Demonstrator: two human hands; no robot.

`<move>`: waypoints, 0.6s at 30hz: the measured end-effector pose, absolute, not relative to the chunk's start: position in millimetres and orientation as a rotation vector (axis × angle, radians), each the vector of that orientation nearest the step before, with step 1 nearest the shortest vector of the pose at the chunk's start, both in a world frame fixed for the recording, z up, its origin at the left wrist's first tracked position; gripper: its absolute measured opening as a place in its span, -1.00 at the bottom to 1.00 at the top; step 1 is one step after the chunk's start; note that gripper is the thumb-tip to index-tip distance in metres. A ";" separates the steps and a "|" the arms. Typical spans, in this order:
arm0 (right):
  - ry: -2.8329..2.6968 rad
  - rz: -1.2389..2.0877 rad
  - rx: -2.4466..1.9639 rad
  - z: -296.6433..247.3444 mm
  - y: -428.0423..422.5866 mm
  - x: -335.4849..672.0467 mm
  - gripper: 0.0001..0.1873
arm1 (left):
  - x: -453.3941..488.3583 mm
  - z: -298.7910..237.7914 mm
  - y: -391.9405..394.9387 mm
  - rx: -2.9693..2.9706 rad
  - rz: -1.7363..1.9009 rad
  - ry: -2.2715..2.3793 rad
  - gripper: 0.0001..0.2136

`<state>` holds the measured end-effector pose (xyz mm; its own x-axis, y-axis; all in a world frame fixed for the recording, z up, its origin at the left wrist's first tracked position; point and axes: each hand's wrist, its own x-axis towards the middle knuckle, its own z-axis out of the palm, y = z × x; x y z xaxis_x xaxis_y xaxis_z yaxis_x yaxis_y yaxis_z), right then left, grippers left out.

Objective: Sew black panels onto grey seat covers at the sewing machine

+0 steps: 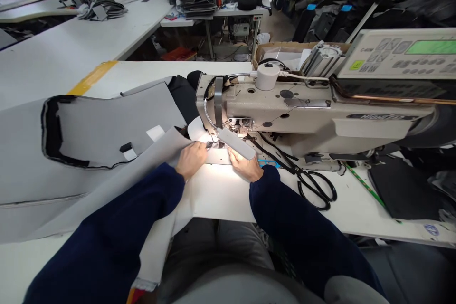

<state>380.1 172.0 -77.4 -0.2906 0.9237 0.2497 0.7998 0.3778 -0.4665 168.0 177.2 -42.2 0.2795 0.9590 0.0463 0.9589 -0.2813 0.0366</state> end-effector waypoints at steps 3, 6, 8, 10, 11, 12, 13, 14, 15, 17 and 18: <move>-2.185 0.396 -1.488 -72.5 170.3 378.5 -0.72 | 134.1 -40.3 157.2 2.036 0.322 1.944 -0.73; -2.200 0.403 -1.483 -68.1 172.7 377.8 -0.72 | 112.0 -35.5 139.4 1.700 0.531 1.813 -0.68; -2.193 0.392 -1.479 -65.4 174.7 378.7 -0.72 | 106.5 -30.0 134.8 1.648 0.544 1.735 -0.65; -2.175 0.375 -1.439 -61.4 171.5 378.5 -0.70 | 102.4 -22.8 137.9 1.730 0.519 1.714 -0.66; -2.159 0.385 -1.402 -58.6 165.7 376.8 -0.68 | 98.8 -19.0 142.1 1.849 0.502 1.716 -0.66; -2.140 0.424 -1.353 -55.2 156.0 373.4 -0.67 | 93.5 -15.3 147.8 2.020 0.474 1.716 -0.67; -2.118 0.509 -1.287 -51.6 141.8 368.1 -0.66 | 86.3 -12.1 154.4 2.226 0.419 1.698 -0.68; -2.096 0.654 -1.206 -48.0 123.3 360.6 -0.65 | 77.7 -9.3 161.5 2.435 0.330 1.657 -0.69; -2.065 0.869 -1.104 -44.8 101.1 351.1 -0.65 | 68.2 -6.7 168.5 2.617 0.210 1.587 -0.70; -1.943 1.507 -0.825 -41.3 52.1 327.2 -0.65 | 49.5 0.6 180.4 2.824 -0.032 1.418 -0.68; -1.795 1.915 -0.650 -41.2 29.8 313.3 -0.62 | 41.8 7.2 184.4 2.865 -0.127 1.335 -0.66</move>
